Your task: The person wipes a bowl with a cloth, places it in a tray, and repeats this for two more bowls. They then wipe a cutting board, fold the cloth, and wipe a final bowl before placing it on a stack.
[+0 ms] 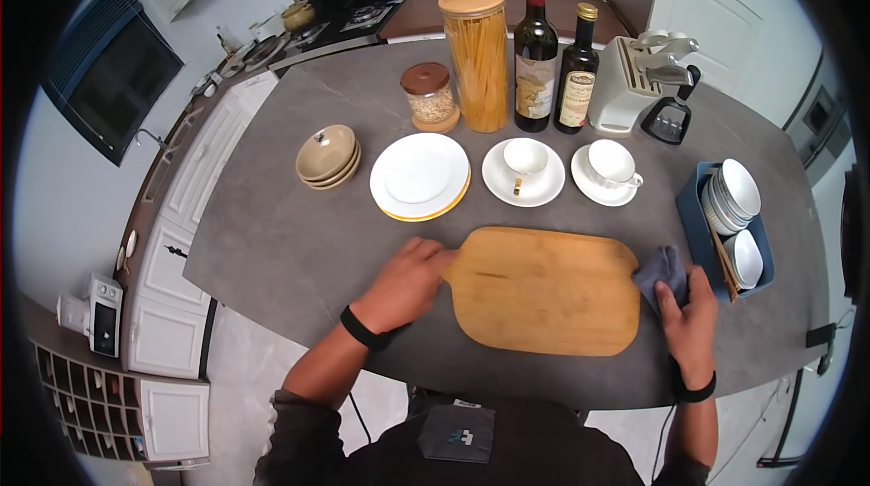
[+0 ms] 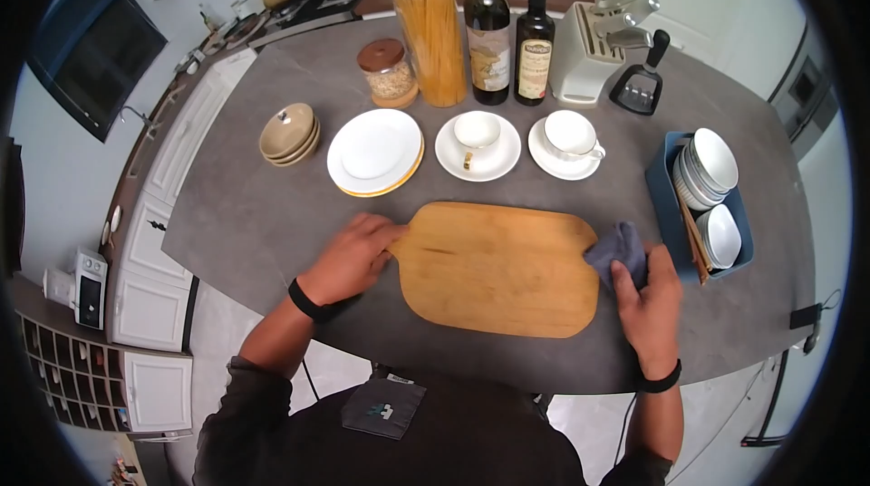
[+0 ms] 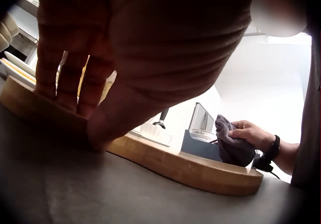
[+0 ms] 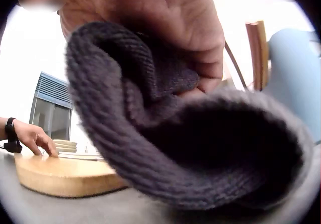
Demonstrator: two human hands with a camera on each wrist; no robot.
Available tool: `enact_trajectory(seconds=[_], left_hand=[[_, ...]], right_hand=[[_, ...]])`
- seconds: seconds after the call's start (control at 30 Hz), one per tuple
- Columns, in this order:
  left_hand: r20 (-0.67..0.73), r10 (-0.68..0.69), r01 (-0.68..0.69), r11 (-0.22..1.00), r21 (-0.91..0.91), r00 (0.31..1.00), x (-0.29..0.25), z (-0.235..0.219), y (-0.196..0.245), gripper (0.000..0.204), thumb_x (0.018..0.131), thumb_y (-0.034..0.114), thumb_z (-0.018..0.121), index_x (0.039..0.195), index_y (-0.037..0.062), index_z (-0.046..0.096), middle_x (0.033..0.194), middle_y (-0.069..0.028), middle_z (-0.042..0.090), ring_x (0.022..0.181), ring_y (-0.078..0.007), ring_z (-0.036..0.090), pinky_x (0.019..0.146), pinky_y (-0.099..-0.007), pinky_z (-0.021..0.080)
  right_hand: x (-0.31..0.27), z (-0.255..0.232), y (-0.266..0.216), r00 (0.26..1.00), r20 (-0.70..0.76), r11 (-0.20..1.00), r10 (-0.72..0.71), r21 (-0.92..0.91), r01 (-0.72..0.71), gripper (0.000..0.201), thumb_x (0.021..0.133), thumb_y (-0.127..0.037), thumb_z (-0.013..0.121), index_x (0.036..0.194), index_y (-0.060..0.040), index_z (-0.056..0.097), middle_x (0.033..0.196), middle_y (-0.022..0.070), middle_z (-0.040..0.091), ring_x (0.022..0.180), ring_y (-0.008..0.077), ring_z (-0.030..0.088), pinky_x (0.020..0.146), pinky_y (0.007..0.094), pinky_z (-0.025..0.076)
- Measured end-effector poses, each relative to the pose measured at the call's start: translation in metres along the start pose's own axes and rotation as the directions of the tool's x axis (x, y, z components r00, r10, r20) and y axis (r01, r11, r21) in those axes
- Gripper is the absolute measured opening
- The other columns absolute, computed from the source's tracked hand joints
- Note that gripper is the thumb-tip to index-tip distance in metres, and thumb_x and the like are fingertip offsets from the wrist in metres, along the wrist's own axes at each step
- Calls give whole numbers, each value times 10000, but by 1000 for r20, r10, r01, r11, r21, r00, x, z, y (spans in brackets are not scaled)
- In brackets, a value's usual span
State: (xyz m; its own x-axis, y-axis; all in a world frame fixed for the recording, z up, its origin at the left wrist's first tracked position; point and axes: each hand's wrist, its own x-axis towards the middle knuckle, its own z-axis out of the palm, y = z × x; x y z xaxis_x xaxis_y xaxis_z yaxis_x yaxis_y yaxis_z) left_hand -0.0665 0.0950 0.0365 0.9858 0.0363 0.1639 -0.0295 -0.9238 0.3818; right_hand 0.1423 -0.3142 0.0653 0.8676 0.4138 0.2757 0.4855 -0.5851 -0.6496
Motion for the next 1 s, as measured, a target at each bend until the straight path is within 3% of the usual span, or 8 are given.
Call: enact_trajectory(seconds=[0.07,0.1,0.17,0.2,0.3,0.57,0.87,1.0], left_hand=[[3,-10,10,1000,-8,1000,2,1,0,541,862,-52,734,1394,25,672,1293,-178,678,1220,-405,611,1075,-482,516],[4,-11,11,1000,-3,1000,2,3,-1,541,862,-52,734,1394,25,672,1293,-178,678,1220,-405,611,1075,-482,516],[-13,-5,5,1000,-6,1000,1,6,-2,543,861,-55,737,1395,27,677,1291,-177,680,1213,-405,615,1067,-487,523],[-21,-8,8,1000,1,1000,1,5,0,543,861,-55,737,1395,27,677,1291,-177,680,1213,-405,615,1067,-487,523],[-11,-20,20,999,-39,1000,-4,4,1,544,854,-60,738,1389,20,681,1288,-183,681,1213,-405,619,1063,-486,528],[-40,-16,13,998,-54,999,-1,6,4,539,843,-76,703,1376,2,679,1285,-192,682,1224,-413,619,1070,-480,524],[-45,-57,51,992,-113,997,1,8,9,537,821,-83,686,1354,-14,691,1262,-205,685,1208,-426,625,1062,-476,523],[-72,-36,29,995,-93,997,-5,6,13,519,832,-86,681,1348,-27,689,1243,-199,681,1189,-416,613,1044,-485,524]], right_hand=[[13,12,-16,972,35,970,-232,-72,234,436,868,-159,862,1212,25,666,1123,250,681,1040,458,656,908,491,526],[14,19,-16,972,33,970,-233,-67,234,436,868,-159,862,1212,25,666,1123,250,681,1040,458,656,908,491,526],[20,36,-16,898,249,909,-362,-119,400,574,832,-205,895,1314,0,659,1251,218,659,1172,438,614,1019,508,497],[18,42,-17,880,338,900,-334,-163,404,690,816,-230,904,1405,2,628,1356,206,632,1270,434,577,1108,531,456],[12,51,-19,872,317,877,-373,-186,443,738,843,-230,878,1474,11,580,1453,231,598,1339,459,551,1165,540,426],[-19,79,-21,866,245,825,-436,-276,494,706,860,-227,822,1490,9,605,1532,223,568,1469,432,502,1262,608,342],[-32,116,-80,634,415,744,-653,194,639,591,946,-233,780,1500,-80,640,1557,182,568,1522,378,468,1289,587,329],[-31,121,-76,630,398,729,-667,169,664,592,952,-247,773,1507,-95,637,1561,161,569,1522,368,470,1289,588,328]])
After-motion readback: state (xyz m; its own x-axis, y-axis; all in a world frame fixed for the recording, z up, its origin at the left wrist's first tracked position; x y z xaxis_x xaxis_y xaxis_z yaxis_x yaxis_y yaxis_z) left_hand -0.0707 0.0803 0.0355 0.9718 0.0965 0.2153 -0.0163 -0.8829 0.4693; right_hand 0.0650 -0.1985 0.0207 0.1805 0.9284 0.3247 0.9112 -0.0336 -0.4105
